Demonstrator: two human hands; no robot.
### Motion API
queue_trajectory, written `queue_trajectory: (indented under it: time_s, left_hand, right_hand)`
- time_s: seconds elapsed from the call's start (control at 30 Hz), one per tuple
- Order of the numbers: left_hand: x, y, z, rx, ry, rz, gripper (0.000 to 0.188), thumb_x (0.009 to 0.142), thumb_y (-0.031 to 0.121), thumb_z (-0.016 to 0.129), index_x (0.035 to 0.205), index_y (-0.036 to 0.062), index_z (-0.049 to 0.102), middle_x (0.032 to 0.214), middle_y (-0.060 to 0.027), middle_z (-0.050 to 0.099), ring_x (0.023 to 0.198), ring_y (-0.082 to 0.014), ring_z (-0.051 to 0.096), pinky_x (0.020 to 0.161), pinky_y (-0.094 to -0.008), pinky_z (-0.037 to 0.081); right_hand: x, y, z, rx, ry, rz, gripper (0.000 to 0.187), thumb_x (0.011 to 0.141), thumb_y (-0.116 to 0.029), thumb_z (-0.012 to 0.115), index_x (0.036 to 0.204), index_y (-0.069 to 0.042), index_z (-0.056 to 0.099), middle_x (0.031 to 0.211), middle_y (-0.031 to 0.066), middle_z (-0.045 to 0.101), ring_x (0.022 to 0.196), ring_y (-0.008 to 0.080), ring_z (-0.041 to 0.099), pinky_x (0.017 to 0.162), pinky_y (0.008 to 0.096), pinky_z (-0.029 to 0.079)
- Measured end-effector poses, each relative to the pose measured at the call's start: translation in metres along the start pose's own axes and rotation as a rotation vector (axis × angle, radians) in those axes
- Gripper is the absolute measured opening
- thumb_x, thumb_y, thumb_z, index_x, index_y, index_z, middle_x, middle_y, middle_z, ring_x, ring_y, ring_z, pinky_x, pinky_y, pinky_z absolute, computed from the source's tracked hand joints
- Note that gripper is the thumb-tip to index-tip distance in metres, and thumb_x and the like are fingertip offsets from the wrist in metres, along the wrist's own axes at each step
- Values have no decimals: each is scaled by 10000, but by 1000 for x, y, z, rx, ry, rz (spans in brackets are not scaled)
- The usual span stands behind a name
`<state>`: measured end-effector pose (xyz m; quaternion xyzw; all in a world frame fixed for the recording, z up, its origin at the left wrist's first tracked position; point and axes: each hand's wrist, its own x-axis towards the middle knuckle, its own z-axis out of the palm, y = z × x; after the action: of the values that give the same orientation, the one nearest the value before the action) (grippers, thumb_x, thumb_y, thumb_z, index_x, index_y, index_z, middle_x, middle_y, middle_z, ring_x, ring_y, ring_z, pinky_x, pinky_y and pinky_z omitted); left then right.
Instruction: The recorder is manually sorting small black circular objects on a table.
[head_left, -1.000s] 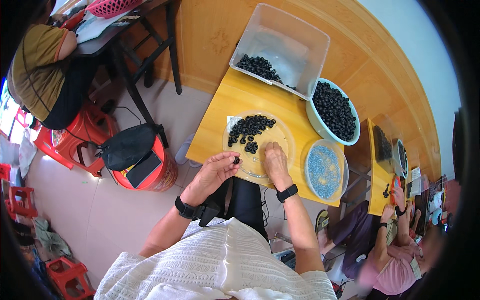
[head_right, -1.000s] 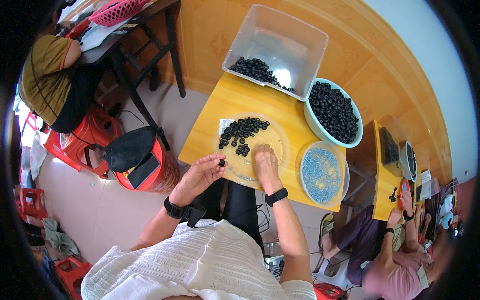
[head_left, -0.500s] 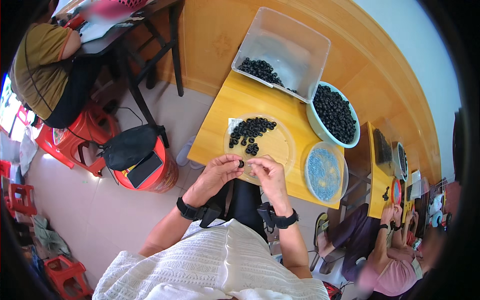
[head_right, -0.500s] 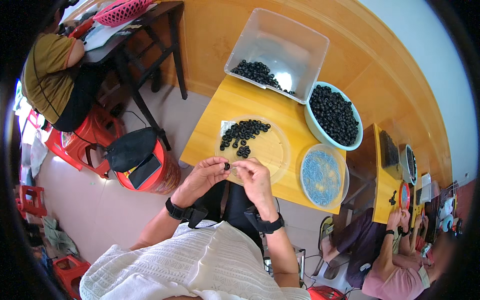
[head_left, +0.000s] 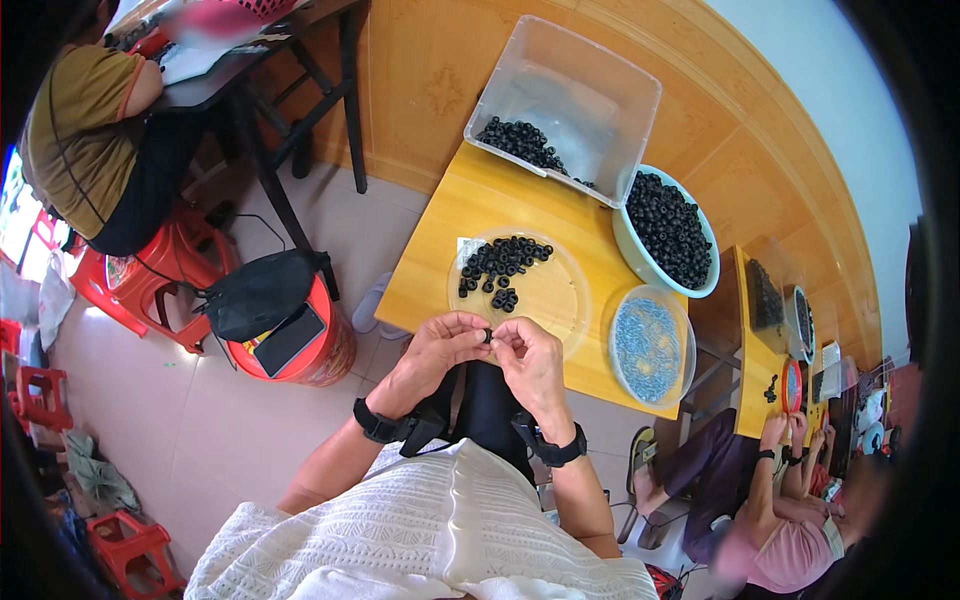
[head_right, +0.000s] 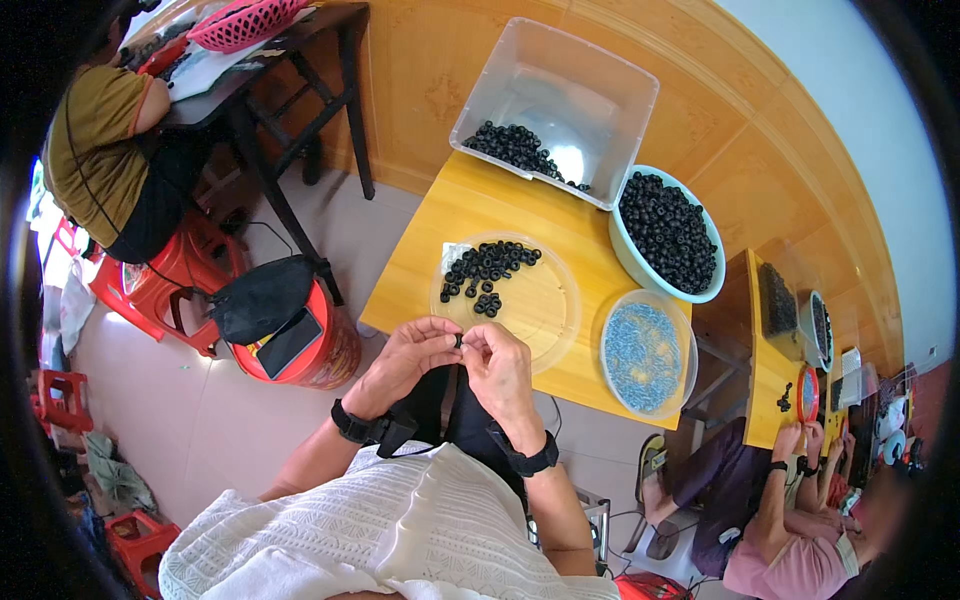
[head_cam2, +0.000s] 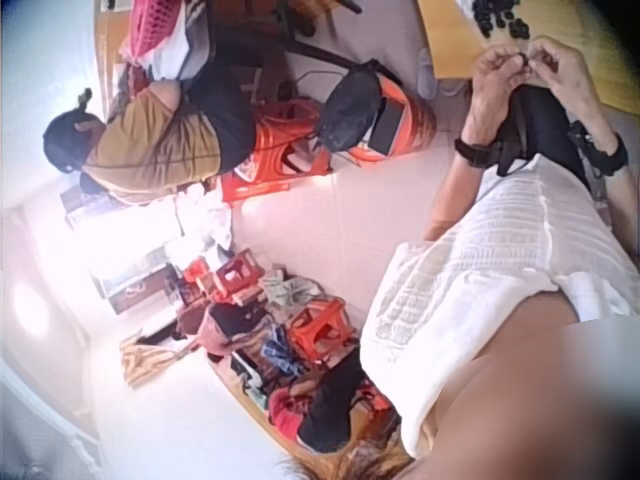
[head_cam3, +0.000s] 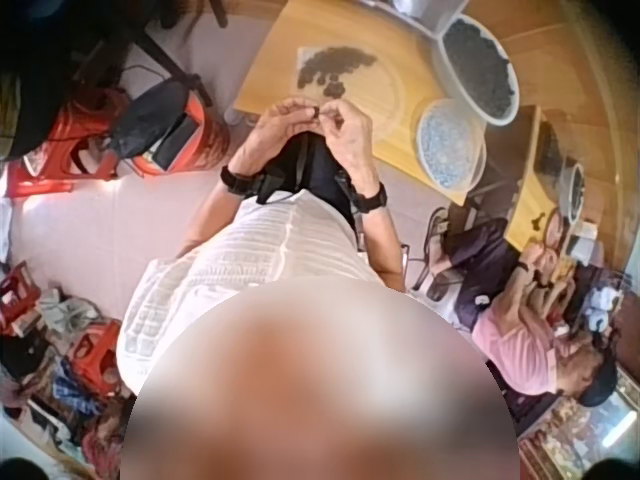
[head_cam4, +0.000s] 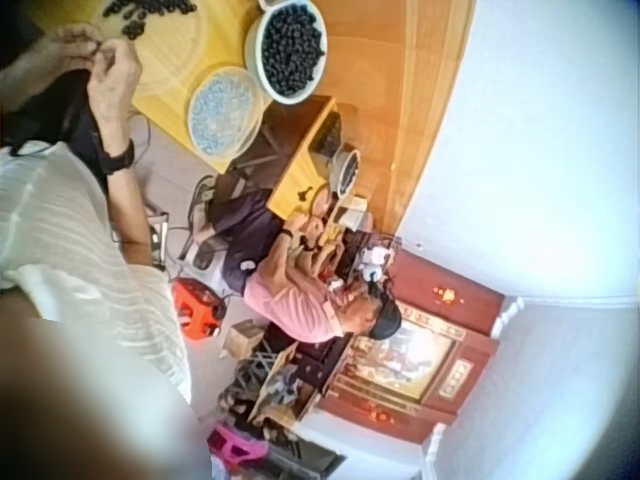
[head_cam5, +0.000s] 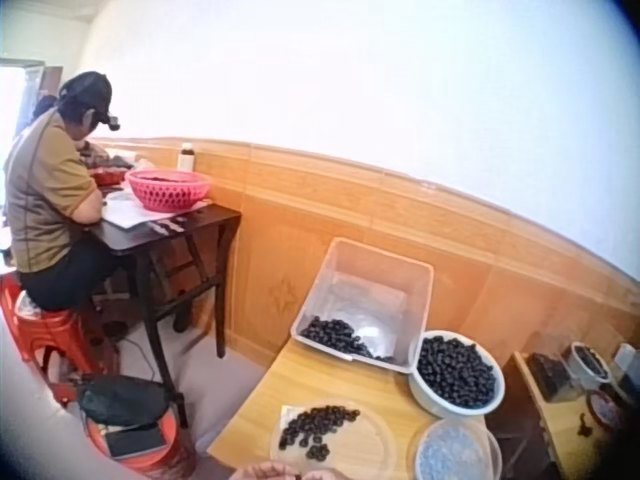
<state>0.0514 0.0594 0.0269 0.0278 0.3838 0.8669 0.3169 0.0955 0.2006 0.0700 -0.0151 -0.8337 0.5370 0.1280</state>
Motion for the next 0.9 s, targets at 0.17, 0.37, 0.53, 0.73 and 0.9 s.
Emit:
queue_trajectory:
  time_s: [0.17, 0.37, 0.53, 0.73, 0.9]
  left_hand:
    - [0, 1, -2, 41, -57, -6, 128, 861, 36, 544, 985, 27, 572, 921, -46, 603, 856, -134, 607, 792, -258, 505]
    - [3, -3, -15, -144, -56, -19, 129, 869, 60, 545, 988, 23, 579, 907, -47, 606, 834, -130, 607, 776, -250, 503]
    - [2, 1, -22, -197, -28, -16, 154, 878, 65, 531, 1015, 24, 585, 900, -56, 617, 827, -141, 614, 771, -250, 497]
    - [2, 4, -28, -233, -25, -13, 157, 877, 65, 533, 1018, 23, 590, 903, -59, 620, 817, -139, 614, 764, -251, 496]
    - [1, 3, -33, -250, 5, -16, 164, 875, 65, 535, 1024, 21, 589, 913, -65, 621, 821, -146, 617, 765, -252, 497]
  right_hand:
    - [3, 7, -4, 123, -65, 134, 87, 718, 48, 632, 781, 12, 585, 666, 56, 600, 539, 93, 540, 508, 236, 442]
    - [18, -1, -8, -29, -96, -21, 55, 730, 11, 636, 785, 3, 634, 669, 62, 564, 618, 122, 567, 547, 236, 442]
    - [82, 37, -30, -428, -10, -116, 112, 686, 35, 609, 792, 7, 638, 741, 152, 607, 670, 245, 616, 603, 320, 480]
    - [119, 79, -20, -700, -141, -239, 114, 650, 44, 574, 757, 6, 587, 773, 183, 600, 731, 334, 596, 651, 388, 479]
    - [121, 82, -16, -702, -144, -189, 136, 652, 28, 553, 777, -12, 588, 730, 180, 592, 715, 317, 599, 625, 377, 469]
